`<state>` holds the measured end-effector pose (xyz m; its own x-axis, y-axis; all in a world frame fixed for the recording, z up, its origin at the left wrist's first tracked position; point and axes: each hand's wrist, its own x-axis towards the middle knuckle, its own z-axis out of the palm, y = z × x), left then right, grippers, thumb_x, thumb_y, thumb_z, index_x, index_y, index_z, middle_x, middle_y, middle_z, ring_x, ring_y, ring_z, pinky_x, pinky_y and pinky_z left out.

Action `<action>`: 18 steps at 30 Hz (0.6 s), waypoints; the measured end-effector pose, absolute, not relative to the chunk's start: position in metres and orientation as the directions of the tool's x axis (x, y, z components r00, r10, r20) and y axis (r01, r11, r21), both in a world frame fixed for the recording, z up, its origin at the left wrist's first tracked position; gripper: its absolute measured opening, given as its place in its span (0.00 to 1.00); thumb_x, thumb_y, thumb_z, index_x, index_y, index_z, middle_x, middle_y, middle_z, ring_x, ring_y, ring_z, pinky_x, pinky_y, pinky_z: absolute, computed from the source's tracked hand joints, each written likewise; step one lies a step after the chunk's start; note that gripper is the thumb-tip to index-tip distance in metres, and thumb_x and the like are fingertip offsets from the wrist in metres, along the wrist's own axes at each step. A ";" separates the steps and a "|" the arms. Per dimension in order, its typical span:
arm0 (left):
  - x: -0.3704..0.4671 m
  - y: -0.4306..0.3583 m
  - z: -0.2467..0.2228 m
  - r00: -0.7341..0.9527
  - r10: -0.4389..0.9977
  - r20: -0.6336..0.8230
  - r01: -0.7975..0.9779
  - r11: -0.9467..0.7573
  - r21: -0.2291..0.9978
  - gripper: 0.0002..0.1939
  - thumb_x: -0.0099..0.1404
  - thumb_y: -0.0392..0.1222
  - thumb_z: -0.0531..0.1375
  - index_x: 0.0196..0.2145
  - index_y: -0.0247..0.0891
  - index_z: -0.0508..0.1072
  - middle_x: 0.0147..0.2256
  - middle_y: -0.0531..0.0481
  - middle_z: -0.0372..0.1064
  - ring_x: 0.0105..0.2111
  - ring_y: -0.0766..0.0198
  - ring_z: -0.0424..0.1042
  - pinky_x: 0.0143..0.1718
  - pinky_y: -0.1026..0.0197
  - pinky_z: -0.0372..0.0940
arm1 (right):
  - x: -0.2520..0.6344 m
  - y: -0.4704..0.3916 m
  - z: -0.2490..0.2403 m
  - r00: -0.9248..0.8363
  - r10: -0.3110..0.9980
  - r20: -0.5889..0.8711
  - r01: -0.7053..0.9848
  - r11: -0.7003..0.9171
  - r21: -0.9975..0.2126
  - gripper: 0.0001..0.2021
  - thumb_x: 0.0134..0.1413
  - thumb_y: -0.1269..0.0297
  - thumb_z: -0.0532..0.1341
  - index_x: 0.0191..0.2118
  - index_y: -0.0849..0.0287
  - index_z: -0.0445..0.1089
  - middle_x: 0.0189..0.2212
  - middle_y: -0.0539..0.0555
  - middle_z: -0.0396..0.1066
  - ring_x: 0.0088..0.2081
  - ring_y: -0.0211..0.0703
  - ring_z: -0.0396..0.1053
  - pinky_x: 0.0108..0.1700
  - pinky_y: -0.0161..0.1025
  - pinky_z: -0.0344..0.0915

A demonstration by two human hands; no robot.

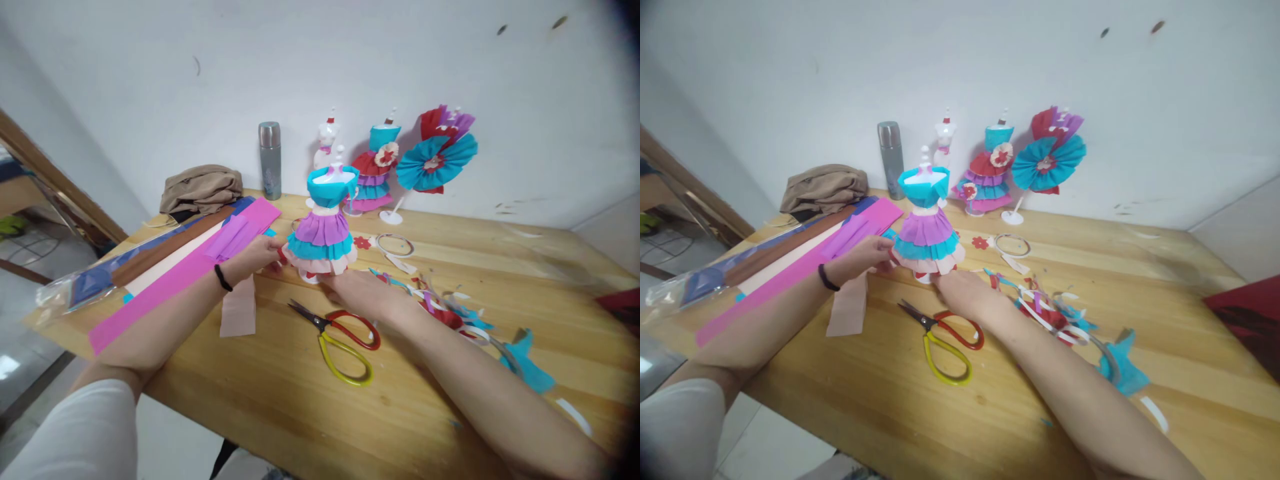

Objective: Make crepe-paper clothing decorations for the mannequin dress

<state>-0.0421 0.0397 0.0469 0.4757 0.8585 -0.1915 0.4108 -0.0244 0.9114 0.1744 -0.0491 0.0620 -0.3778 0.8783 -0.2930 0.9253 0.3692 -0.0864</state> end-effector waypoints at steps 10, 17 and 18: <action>-0.060 0.056 0.051 0.294 0.948 0.120 0.939 -0.310 0.148 0.19 0.68 0.49 0.55 0.38 0.29 0.77 0.39 0.32 0.75 0.40 0.48 0.73 0.37 0.56 0.62 | 0.167 -0.049 0.054 -0.370 0.890 -0.267 0.926 0.376 -0.028 0.19 0.62 0.77 0.53 0.55 0.67 0.71 0.47 0.69 0.77 0.48 0.57 0.77 0.42 0.41 0.71; -0.043 0.037 0.018 0.425 0.904 0.048 0.904 -0.421 -0.074 0.16 0.71 0.43 0.52 0.47 0.32 0.74 0.41 0.34 0.74 0.41 0.46 0.76 0.34 0.56 0.64 | 0.159 -0.052 0.049 -0.359 0.907 -0.220 0.927 0.374 0.032 0.18 0.61 0.81 0.50 0.47 0.69 0.75 0.41 0.70 0.79 0.44 0.53 0.79 0.43 0.41 0.72; -0.044 0.037 0.017 0.450 0.892 0.035 0.891 -0.446 -0.086 0.15 0.71 0.40 0.51 0.46 0.32 0.74 0.41 0.35 0.73 0.41 0.46 0.75 0.33 0.56 0.63 | 0.157 -0.054 0.048 -0.351 0.914 -0.205 0.930 0.366 0.038 0.18 0.62 0.81 0.50 0.47 0.69 0.75 0.42 0.70 0.78 0.45 0.53 0.79 0.44 0.42 0.72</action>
